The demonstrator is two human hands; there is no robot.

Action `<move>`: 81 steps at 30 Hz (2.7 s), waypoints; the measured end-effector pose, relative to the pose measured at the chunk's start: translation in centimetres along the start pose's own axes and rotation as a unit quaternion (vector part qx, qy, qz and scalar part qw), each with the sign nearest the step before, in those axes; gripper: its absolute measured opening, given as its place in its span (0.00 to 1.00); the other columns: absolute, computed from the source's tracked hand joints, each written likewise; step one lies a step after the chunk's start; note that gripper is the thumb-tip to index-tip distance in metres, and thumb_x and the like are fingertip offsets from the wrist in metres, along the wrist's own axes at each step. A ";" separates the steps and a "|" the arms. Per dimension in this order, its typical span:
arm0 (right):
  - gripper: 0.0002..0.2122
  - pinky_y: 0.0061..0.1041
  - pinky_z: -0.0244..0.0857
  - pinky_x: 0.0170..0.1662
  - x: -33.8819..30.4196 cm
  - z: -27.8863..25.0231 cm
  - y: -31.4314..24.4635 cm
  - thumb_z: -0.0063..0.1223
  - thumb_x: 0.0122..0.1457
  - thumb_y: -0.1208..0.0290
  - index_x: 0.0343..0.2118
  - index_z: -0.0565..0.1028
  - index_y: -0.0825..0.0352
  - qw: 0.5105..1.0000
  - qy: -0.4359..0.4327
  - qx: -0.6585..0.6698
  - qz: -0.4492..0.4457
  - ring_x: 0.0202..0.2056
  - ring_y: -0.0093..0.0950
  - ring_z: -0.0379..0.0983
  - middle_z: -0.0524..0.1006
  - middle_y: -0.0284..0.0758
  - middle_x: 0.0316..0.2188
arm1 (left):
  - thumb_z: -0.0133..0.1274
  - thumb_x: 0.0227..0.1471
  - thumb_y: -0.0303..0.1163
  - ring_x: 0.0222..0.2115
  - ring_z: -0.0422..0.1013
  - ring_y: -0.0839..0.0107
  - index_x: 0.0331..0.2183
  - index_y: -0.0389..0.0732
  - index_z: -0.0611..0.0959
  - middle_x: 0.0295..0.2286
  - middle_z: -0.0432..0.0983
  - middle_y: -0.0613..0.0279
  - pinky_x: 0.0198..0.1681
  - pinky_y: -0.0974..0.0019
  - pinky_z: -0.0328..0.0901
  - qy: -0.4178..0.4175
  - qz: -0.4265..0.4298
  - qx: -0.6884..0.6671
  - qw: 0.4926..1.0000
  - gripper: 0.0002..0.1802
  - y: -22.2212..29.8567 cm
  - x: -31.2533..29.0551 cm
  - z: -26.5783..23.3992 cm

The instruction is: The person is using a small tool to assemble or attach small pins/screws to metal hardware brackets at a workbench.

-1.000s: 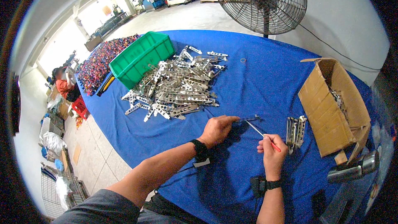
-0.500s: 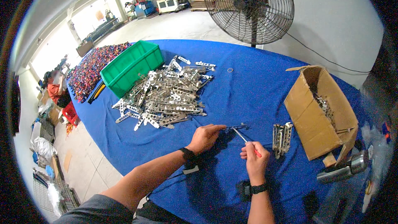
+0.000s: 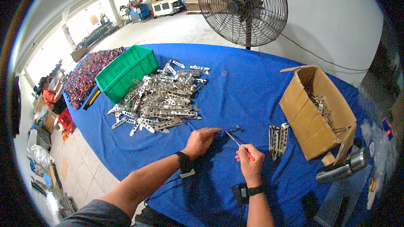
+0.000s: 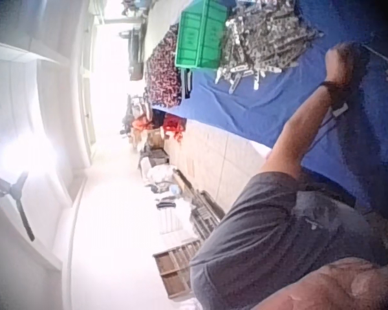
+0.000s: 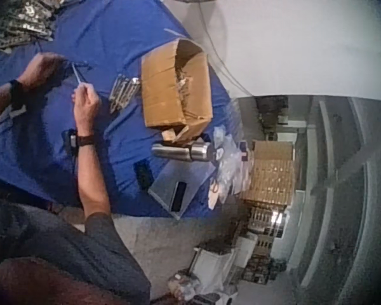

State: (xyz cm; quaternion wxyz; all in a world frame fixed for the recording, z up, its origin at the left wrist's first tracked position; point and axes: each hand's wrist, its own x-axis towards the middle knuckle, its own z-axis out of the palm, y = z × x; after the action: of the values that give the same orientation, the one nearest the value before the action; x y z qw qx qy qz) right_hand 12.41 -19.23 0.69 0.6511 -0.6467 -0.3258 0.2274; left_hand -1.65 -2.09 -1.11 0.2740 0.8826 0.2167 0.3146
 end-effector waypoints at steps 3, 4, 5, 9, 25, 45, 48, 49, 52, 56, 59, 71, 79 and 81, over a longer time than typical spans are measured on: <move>0.07 0.21 0.73 0.27 -0.1 0.1 -0.1 0.51 0.61 0.74 0.31 0.77 0.73 1.000 0.011 0.005 -0.005 0.23 0.22 0.77 0.79 0.37 0.23 | 0.49 0.50 0.23 0.28 0.74 0.51 0.44 0.46 0.82 0.25 0.76 0.52 0.33 0.52 0.69 -0.009 -0.013 -0.008 1.000 0.19 0.2 0.0 0.2; 0.07 0.21 0.73 0.27 -0.1 0.2 -0.3 0.51 0.61 0.75 0.31 0.77 0.73 1.000 0.017 0.005 -0.007 0.23 0.22 0.77 0.79 0.37 0.23 | 0.49 0.49 0.23 0.28 0.74 0.50 0.44 0.46 0.82 0.25 0.76 0.52 0.33 0.52 0.69 -0.013 -0.018 -0.009 1.000 0.19 0.3 0.1 0.0; 0.07 0.21 0.73 0.27 -0.1 0.1 -0.2 0.51 0.61 0.75 0.31 0.77 0.73 1.000 0.015 -0.002 -0.003 0.23 0.22 0.77 0.79 0.37 0.23 | 0.49 0.50 0.23 0.28 0.74 0.51 0.44 0.44 0.82 0.26 0.76 0.51 0.33 0.53 0.69 -0.014 -0.015 -0.006 1.000 0.18 0.5 0.1 -0.1; 0.07 0.21 0.72 0.26 -0.1 -0.4 0.3 0.51 0.61 0.74 0.30 0.77 0.73 1.000 0.005 -0.011 0.001 0.22 0.22 0.77 0.79 0.37 0.22 | 0.49 0.49 0.23 0.29 0.74 0.51 0.44 0.44 0.82 0.26 0.77 0.51 0.33 0.53 0.69 -0.008 -0.009 -0.005 1.000 0.18 0.3 0.1 -0.1; 0.07 0.22 0.73 0.27 0.0 -0.6 0.5 0.51 0.61 0.75 0.33 0.77 0.73 1.000 0.009 0.011 0.016 0.24 0.22 0.77 0.80 0.37 0.25 | 0.49 0.49 0.24 0.30 0.75 0.51 0.43 0.45 0.83 0.27 0.78 0.52 0.35 0.53 0.70 -0.001 -0.013 -0.014 1.000 0.18 0.0 0.0 0.2; 0.08 0.22 0.72 0.27 0.1 -0.2 0.5 0.50 0.62 0.73 0.32 0.77 0.73 1.000 0.013 0.004 -0.002 0.22 0.22 0.76 0.79 0.37 0.23 | 0.49 0.49 0.24 0.30 0.75 0.51 0.43 0.46 0.83 0.28 0.78 0.52 0.35 0.52 0.70 -0.006 -0.022 0.006 1.000 0.18 0.2 0.1 0.2; 0.08 0.21 0.72 0.27 0.0 -0.3 0.2 0.50 0.62 0.74 0.32 0.77 0.73 1.000 0.002 0.012 0.021 0.22 0.22 0.76 0.79 0.37 0.23 | 0.50 0.48 0.23 0.30 0.75 0.51 0.43 0.46 0.83 0.28 0.78 0.53 0.35 0.52 0.70 -0.006 -0.021 0.005 1.000 0.19 -0.1 0.0 0.3; 0.08 0.21 0.72 0.27 0.0 -0.3 0.1 0.50 0.62 0.74 0.32 0.77 0.73 1.000 -0.003 0.014 0.017 0.22 0.22 0.76 0.79 0.37 0.23 | 0.50 0.48 0.23 0.30 0.75 0.51 0.43 0.46 0.83 0.28 0.78 0.53 0.35 0.52 0.70 -0.005 -0.019 0.004 1.000 0.19 -0.1 0.1 0.3; 0.07 0.22 0.73 0.27 0.0 -0.2 0.2 0.50 0.62 0.74 0.32 0.77 0.73 1.000 -0.005 0.007 0.007 0.22 0.22 0.76 0.79 0.37 0.23 | 0.50 0.48 0.24 0.31 0.75 0.51 0.43 0.46 0.83 0.28 0.78 0.53 0.35 0.53 0.70 -0.011 -0.026 0.002 1.000 0.19 0.0 0.1 0.3; 0.07 0.21 0.73 0.28 0.1 -0.2 0.3 0.51 0.61 0.75 0.33 0.77 0.73 1.000 0.003 0.000 -0.003 0.23 0.22 0.77 0.79 0.37 0.24 | 0.50 0.49 0.24 0.31 0.76 0.52 0.43 0.46 0.83 0.28 0.79 0.53 0.36 0.53 0.71 -0.013 -0.029 0.006 0.999 0.18 0.2 0.1 0.3; 0.07 0.21 0.73 0.27 0.1 -0.5 0.5 0.51 0.61 0.74 0.34 0.77 0.73 1.000 -0.013 -0.011 0.002 0.23 0.22 0.77 0.80 0.37 0.24 | 0.50 0.49 0.24 0.31 0.76 0.52 0.43 0.46 0.83 0.29 0.79 0.53 0.36 0.53 0.71 -0.008 -0.023 0.010 1.000 0.18 0.2 0.1 0.2; 0.09 0.21 0.72 0.25 0.0 -0.1 0.1 0.51 0.62 0.72 0.30 0.77 0.72 1.000 0.004 0.015 0.024 0.21 0.22 0.76 0.79 0.37 0.22 | 0.49 0.49 0.23 0.30 0.76 0.52 0.42 0.45 0.83 0.28 0.78 0.52 0.34 0.54 0.71 -0.006 -0.025 0.001 1.000 0.17 0.6 0.3 0.0; 0.08 0.20 0.71 0.25 0.0 0.1 0.3 0.50 0.62 0.73 0.32 0.76 0.73 1.000 0.009 0.012 0.010 0.21 0.21 0.75 0.78 0.37 0.23 | 0.49 0.49 0.23 0.30 0.76 0.52 0.43 0.45 0.83 0.28 0.79 0.53 0.34 0.54 0.71 -0.007 -0.022 0.012 1.000 0.18 0.4 0.2 0.1; 0.08 0.21 0.71 0.25 -0.1 0.2 0.2 0.50 0.62 0.73 0.33 0.76 0.73 1.000 0.001 0.013 -0.005 0.21 0.21 0.75 0.78 0.36 0.24 | 0.49 0.49 0.23 0.30 0.76 0.52 0.43 0.45 0.83 0.28 0.78 0.53 0.34 0.54 0.71 -0.006 -0.018 0.010 1.000 0.18 0.4 0.2 0.1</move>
State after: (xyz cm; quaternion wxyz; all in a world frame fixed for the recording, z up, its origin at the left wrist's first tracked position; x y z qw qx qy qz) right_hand 12.27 -19.12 0.47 0.6608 -0.6371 -0.3251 0.2274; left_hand -1.32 -2.33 -0.80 0.2725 0.8829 0.2341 0.3025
